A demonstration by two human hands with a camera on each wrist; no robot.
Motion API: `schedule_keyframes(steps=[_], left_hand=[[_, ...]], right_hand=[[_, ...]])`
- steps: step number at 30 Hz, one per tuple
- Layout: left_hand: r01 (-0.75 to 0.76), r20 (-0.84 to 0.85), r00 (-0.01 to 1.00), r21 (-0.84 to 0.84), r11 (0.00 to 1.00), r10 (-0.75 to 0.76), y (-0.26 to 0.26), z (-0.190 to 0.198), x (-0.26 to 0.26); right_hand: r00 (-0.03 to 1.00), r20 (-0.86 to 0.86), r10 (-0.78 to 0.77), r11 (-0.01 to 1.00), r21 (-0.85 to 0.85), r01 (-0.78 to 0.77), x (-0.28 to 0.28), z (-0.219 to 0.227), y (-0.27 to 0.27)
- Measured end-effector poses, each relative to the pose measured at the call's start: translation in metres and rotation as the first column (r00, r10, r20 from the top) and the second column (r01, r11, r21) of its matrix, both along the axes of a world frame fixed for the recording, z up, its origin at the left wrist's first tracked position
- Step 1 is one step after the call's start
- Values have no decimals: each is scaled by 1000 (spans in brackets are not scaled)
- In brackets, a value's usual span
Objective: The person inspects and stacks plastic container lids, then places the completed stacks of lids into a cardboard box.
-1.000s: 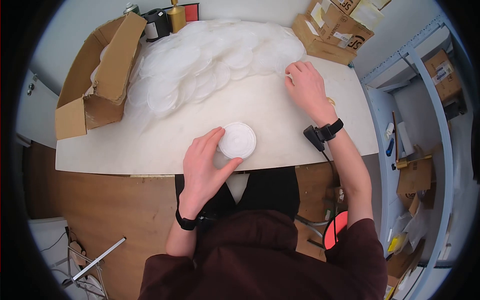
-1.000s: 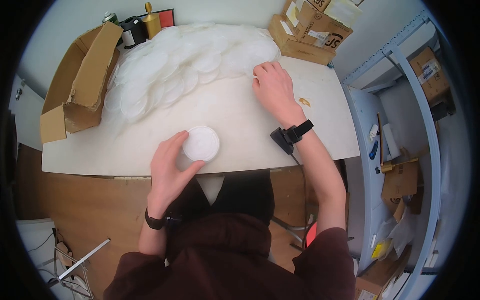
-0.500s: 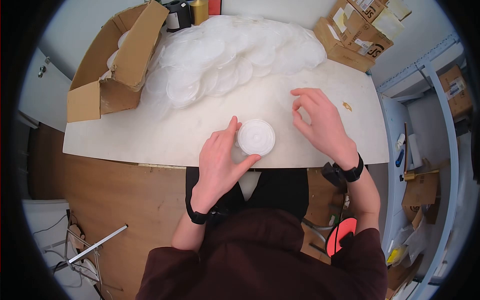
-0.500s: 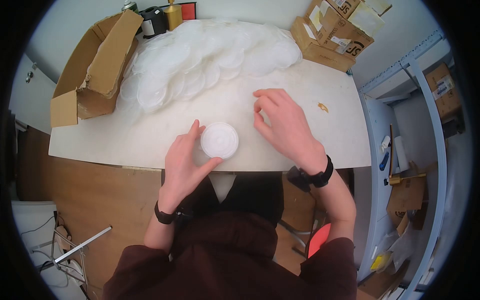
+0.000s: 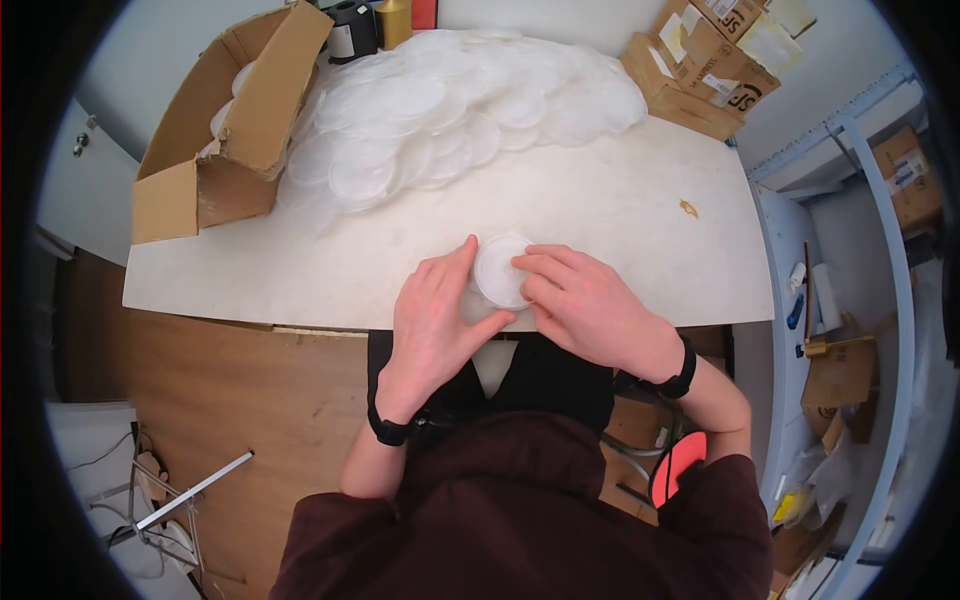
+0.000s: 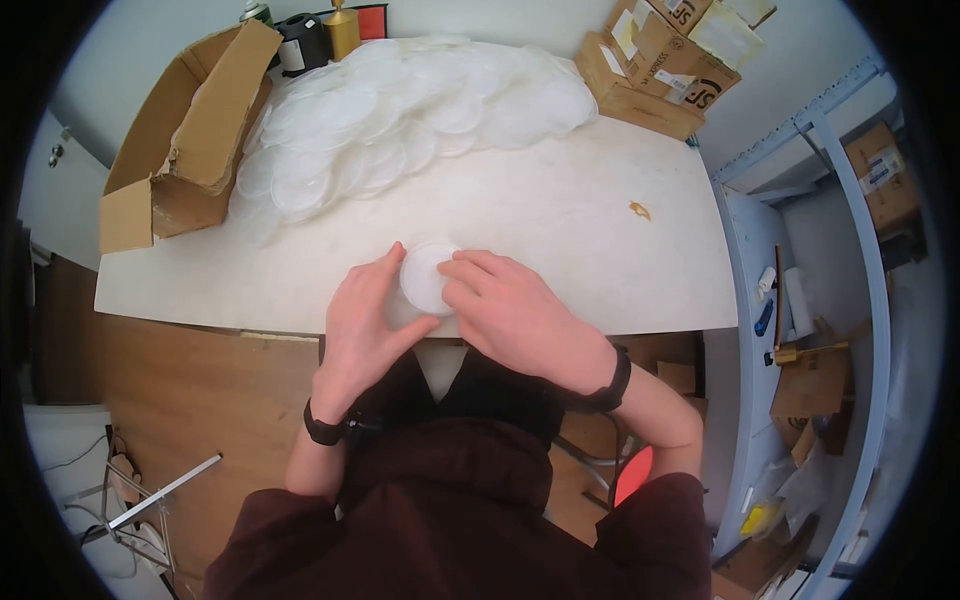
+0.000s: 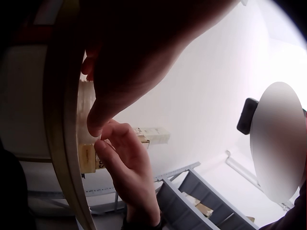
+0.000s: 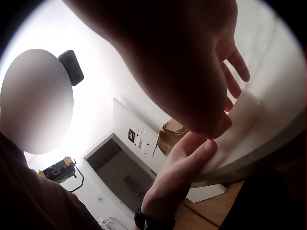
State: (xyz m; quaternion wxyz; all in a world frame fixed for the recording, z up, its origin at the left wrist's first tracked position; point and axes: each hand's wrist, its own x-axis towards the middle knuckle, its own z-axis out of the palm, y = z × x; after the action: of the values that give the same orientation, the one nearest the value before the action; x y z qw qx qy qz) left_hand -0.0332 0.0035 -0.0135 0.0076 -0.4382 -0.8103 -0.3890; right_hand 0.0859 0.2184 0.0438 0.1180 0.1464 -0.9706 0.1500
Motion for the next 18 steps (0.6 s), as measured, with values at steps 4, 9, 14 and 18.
schedule_keyframes(steps=[4, 9, 14, 18], left_hand=[[0, -19, 1000, 20, 1000, 0, 2, 0, 3], [-22, 4, 1000, -5, 1000, 22, 4, 0, 3], [-14, -32, 999, -5, 1000, 14, 4, -1, 3], [-18, -31, 999, -19, 1000, 17, 6, 2, 3]], right_hand=[[999, 33, 40, 992, -120, -36, -1, 7, 9], [926, -45, -375, 926, -57, 373, -45, 12, 86], [770, -328, -547, 769, 166, 617, -100, -25, 185], [796, -323, -511, 756, 272, 596, -117, -43, 217]])
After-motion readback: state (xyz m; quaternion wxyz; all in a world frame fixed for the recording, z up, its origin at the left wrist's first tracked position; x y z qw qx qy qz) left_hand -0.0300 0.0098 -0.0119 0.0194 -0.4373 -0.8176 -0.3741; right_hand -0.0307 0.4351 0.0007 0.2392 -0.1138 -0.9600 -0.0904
